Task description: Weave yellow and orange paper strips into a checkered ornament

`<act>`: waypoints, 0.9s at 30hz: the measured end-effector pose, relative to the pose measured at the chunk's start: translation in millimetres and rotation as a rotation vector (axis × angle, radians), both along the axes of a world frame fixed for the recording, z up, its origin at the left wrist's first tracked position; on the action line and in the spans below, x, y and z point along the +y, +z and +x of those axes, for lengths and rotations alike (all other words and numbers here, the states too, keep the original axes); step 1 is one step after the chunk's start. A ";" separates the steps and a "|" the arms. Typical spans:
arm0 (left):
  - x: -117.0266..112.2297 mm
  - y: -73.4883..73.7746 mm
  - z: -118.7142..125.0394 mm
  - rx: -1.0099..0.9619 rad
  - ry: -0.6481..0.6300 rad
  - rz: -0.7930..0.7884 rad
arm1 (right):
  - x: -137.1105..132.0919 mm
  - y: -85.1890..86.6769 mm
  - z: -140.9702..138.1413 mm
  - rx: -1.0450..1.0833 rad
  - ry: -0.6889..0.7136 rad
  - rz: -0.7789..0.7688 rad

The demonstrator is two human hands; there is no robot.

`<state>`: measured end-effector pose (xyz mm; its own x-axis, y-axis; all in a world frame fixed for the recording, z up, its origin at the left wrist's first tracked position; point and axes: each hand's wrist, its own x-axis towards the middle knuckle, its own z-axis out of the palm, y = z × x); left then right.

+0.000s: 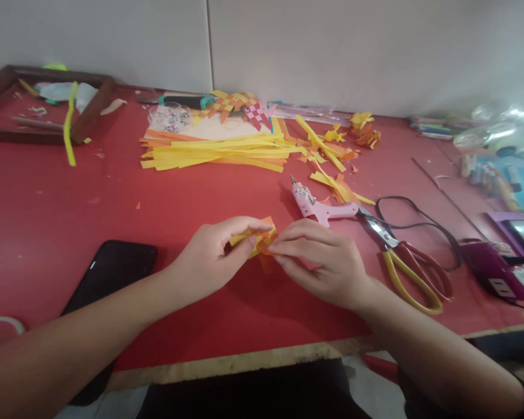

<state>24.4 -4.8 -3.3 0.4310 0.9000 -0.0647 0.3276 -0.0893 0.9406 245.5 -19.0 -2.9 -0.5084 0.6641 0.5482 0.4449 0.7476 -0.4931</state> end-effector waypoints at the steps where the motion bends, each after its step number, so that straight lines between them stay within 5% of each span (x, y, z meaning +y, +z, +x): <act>1: -0.5 0.4 0.2 0.024 -0.026 0.025 | -0.5 0.2 -0.8 0.027 -0.016 -0.039; 11: -2.6 -0.9 -1.1 0.103 -0.168 0.143 | -4.3 0.2 -4.3 0.209 -0.100 -0.488; 20: -4.3 4.4 -0.4 0.014 -0.217 -0.031 | -2.4 -2.8 -6.4 0.097 -0.137 -0.129; 27: 1.9 4.0 2.5 -0.039 -0.140 -0.058 | -2.9 0.2 -6.6 0.060 -0.125 -0.084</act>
